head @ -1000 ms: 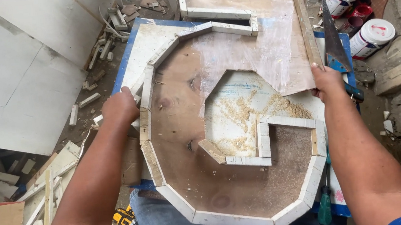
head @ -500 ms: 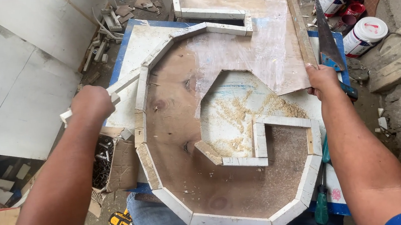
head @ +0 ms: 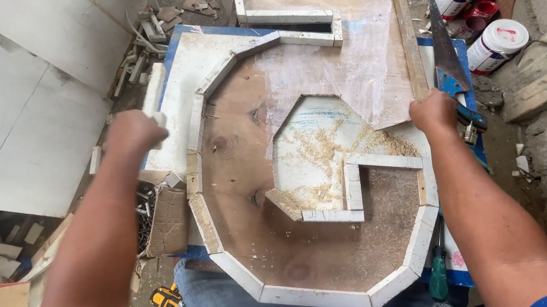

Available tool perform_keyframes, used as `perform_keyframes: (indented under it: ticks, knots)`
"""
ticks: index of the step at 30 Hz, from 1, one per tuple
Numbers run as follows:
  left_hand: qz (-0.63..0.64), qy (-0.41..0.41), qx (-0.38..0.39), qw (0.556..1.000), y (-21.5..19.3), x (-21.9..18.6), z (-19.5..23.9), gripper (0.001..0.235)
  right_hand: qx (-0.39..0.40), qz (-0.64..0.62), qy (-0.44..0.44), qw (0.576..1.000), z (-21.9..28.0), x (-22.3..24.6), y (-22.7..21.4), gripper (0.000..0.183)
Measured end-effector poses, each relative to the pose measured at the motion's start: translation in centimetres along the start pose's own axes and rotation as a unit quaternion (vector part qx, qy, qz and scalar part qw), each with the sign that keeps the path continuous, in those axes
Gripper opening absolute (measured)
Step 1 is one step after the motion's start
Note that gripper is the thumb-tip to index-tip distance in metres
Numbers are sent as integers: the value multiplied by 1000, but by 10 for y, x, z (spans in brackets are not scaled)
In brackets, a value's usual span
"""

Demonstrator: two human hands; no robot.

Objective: Assembling a wooden mold structure by placing spacers and cutting wood with a hand saw

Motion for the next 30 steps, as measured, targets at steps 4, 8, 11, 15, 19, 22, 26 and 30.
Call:
perform_keyframes:
  ticks: [4, 8, 11, 15, 19, 22, 26, 30]
  knots:
    - [-25, 18, 11, 999, 2, -28, 19, 42, -47, 8, -21, 999, 23, 7, -8, 55]
    - [-39, -2, 50, 998, 19, -30, 13, 47, -37, -42, 4, 998, 29, 21, -26, 51]
    - [-46, -9, 50, 998, 27, -28, 6, 46, -35, -41, 10, 998, 31, 18, -19, 46]
    - [-19, -9, 53, 998, 24, -29, 6, 45, -9, -4, 12, 1000, 28, -7, 8, 51]
    - [-48, -5, 60, 997, 33, -23, 2, 49, 8, -11, 6, 1000, 52, 13, -9, 55]
    - [-6, 46, -4, 999, 3, -34, 13, 53, -8, -40, -16, 999, 48, 25, -19, 57]
    - [148, 113, -67, 980, 9, -58, 24, 42, -36, -28, -44, 998, 48, 8, -9, 64]
    - [382, 158, 82, 907, 18, -95, 66, 50, -130, -48, -107, 985, 87, 54, -26, 72]
Point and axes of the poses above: each hand's wrist, its own z-axis away from the middle knuckle, its own y-axis out of the palm, x = y × z, the point moved 2 cm from there along -z, towards the middle knuckle, and after that the axes turned 12 degrees about -z, right-handed, at the moved point
